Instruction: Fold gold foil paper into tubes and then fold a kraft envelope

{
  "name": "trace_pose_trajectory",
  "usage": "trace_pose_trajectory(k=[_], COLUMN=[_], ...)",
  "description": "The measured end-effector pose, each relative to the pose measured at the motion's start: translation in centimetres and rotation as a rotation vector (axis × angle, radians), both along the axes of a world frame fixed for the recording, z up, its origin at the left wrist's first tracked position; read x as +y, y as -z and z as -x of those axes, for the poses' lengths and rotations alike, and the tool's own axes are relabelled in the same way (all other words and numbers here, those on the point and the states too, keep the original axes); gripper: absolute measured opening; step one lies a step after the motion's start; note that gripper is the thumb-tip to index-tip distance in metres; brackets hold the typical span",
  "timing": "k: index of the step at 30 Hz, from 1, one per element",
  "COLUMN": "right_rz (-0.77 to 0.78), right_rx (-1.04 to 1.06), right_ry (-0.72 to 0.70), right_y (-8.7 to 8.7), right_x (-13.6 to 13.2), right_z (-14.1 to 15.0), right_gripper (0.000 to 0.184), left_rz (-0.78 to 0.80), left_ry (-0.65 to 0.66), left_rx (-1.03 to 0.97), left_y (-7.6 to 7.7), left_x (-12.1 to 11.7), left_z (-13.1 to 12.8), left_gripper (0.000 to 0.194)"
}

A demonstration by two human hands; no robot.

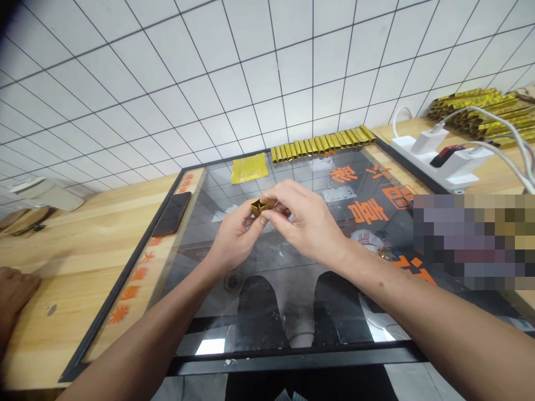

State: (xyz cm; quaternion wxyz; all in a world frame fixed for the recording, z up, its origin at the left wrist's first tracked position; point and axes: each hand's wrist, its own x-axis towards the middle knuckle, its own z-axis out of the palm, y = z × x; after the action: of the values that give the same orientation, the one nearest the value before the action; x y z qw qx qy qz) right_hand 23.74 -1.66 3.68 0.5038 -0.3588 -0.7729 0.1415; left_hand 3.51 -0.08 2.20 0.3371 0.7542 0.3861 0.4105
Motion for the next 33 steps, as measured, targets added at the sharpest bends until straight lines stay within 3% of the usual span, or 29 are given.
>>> trace_pose_trajectory(k=[9, 17, 33], right_rz=[-0.082, 0.031, 0.298], right_rx=[-0.09, -0.015, 0.21], right_ry=[-0.003, -0.007, -0.041], right_y=[-0.2, -0.2, 0.2], right_x=[0.2, 0.4, 0.8], right_z=[-0.3, -0.2, 0.0], right_gripper=[0.022, 0.011, 0.007], left_rz=[-0.009, 0.2, 0.216], left_ry=[0.0, 0.037, 0.157], left_rx=[0.033, -0.167, -0.097], left_y=[0.0, -0.1, 0.4], left_x=[0.1, 0.2, 1.2], left_z=[0.0, 0.0, 0.6], left_gripper=[0.022, 0.03, 0.032])
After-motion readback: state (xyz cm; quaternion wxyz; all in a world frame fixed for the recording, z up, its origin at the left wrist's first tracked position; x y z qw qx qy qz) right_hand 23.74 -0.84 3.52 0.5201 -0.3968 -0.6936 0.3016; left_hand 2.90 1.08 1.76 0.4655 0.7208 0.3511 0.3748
